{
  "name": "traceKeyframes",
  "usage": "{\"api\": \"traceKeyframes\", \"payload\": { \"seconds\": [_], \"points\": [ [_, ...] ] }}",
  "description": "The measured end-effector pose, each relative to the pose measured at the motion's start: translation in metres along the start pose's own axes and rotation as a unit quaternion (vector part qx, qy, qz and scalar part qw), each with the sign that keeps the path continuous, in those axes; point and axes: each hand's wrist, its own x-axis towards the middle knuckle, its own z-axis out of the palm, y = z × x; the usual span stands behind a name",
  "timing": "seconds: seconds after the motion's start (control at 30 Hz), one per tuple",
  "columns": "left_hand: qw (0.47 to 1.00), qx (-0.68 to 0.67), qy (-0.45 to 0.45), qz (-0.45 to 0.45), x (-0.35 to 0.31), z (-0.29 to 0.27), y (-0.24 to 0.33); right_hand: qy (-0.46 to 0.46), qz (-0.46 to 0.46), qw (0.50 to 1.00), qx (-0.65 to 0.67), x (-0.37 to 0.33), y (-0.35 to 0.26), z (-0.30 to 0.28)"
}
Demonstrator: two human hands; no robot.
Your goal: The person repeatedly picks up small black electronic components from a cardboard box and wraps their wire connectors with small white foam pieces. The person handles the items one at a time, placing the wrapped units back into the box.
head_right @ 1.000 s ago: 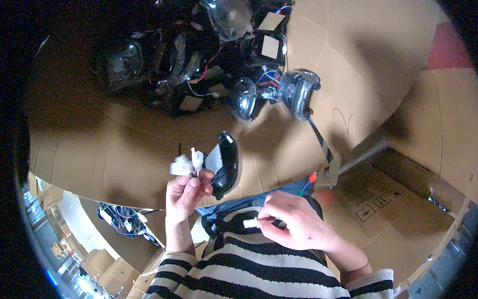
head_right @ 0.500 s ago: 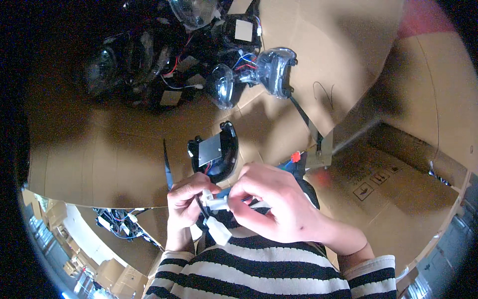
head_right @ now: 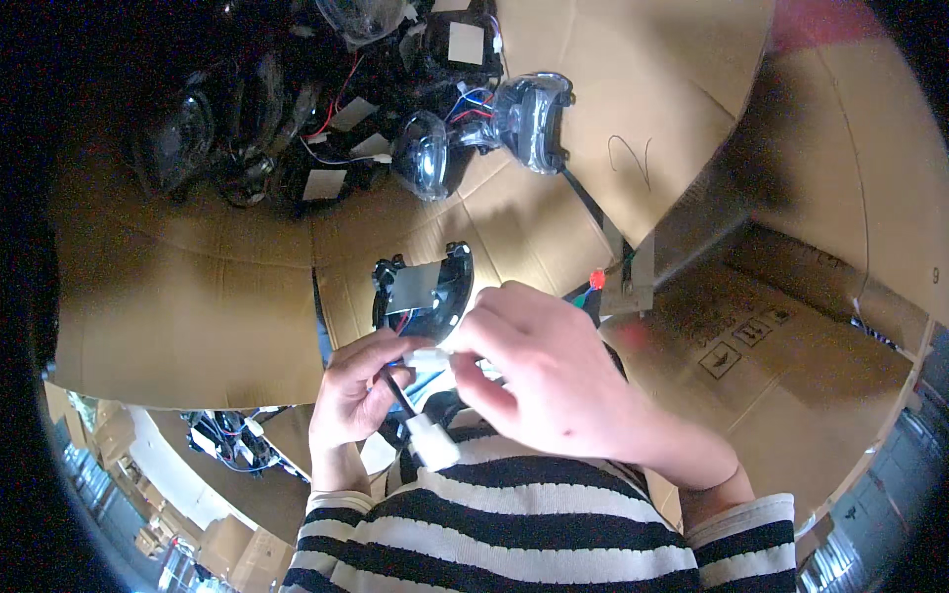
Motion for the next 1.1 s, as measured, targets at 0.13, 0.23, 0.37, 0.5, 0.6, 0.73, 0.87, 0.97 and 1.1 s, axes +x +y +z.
{"api": "traceKeyframes", "payload": {
  "seconds": [0.13,0.23,0.37,0.5,0.6,0.73,0.87,0.97,1.1],
  "points": [
    [0.999,-0.001,-0.019,-0.045,-0.003,-0.002,0.000,0.001,0.054,0.998,0.046,-0.011,0.005,-0.019],
    [0.997,-0.055,-0.017,-0.057,-0.007,0.000,0.000,-0.023,0.070,0.995,0.071,-0.016,0.000,-0.029],
    [0.999,-0.033,-0.025,0.022,-0.006,0.003,-0.010,-0.047,0.044,0.991,0.118,-0.016,-0.005,-0.030],
    [0.995,-0.045,0.012,-0.092,-0.011,0.003,-0.004,-0.054,0.006,0.988,0.142,-0.013,-0.008,-0.027],
    [0.998,-0.011,0.053,-0.018,-0.008,0.005,-0.009,-0.049,0.003,0.986,0.156,-0.009,-0.011,-0.023],
    [0.998,0.007,0.069,-0.006,-0.004,0.006,-0.004,-0.031,0.013,0.984,0.174,-0.008,-0.013,-0.021],
    [0.997,0.019,0.066,0.021,-0.002,0.004,-0.004,-0.023,0.017,0.986,0.164,-0.007,-0.014,-0.022],
    [0.998,0.033,0.052,0.014,-0.002,0.000,-0.004,-0.025,0.011,0.988,0.152,-0.007,-0.010,-0.024],
    [0.998,0.041,0.048,0.008,-0.003,-0.001,-0.005,-0.029,0.002,0.990,0.136,-0.004,-0.010,-0.025]
  ]
}}
